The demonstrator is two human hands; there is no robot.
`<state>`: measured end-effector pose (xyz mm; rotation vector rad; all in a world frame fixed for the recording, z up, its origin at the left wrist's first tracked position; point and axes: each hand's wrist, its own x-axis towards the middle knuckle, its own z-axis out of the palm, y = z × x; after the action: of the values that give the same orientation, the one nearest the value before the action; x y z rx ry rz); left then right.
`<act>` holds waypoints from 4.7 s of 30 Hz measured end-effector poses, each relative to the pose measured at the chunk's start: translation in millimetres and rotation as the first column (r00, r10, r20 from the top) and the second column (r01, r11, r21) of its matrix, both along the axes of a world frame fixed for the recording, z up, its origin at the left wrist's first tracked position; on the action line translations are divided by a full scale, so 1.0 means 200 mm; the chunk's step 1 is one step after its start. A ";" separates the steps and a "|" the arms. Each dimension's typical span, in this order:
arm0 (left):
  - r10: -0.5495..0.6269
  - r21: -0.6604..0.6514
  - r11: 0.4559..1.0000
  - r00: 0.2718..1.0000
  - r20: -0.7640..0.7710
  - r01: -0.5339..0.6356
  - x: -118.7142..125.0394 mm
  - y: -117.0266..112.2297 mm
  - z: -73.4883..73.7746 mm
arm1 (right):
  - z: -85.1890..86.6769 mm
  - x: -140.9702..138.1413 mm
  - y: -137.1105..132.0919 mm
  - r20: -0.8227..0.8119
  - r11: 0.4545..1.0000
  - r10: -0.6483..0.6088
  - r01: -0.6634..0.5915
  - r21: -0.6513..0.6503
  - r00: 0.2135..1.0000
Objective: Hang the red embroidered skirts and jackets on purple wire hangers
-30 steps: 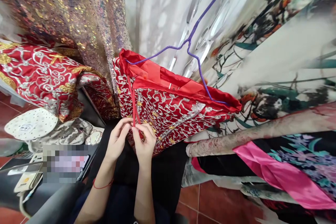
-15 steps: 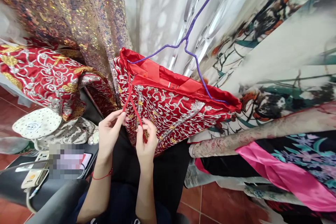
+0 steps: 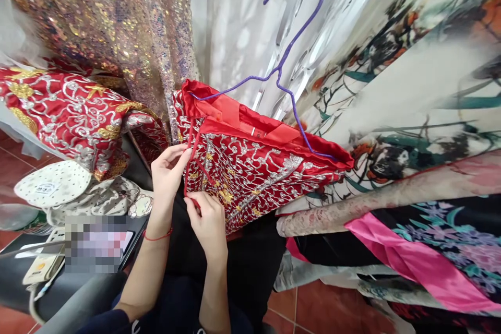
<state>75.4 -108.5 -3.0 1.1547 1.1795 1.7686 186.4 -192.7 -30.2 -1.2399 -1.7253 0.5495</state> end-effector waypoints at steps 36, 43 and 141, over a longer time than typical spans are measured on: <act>0.042 0.045 0.998 0.998 -0.039 -0.040 0.01 -0.27 -0.10 | 0.22 -0.09 0.22 -0.164 0.906 -0.104 0.162 0.392 0.981; -0.055 -0.010 0.998 0.997 0.053 0.056 0.01 -0.26 -0.10 | 0.10 0.00 0.26 -0.375 0.994 0.001 0.042 0.104 0.927; -0.497 0.073 0.785 0.696 -0.518 0.615 -0.21 0.27 0.36 | 0.64 0.21 0.55 0.417 0.903 0.092 -0.252 0.348 0.904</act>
<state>34.1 -54.2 69.8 1.9426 0.7287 1.1914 228.2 -82.3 98.0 -0.9460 -2.1716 0.0327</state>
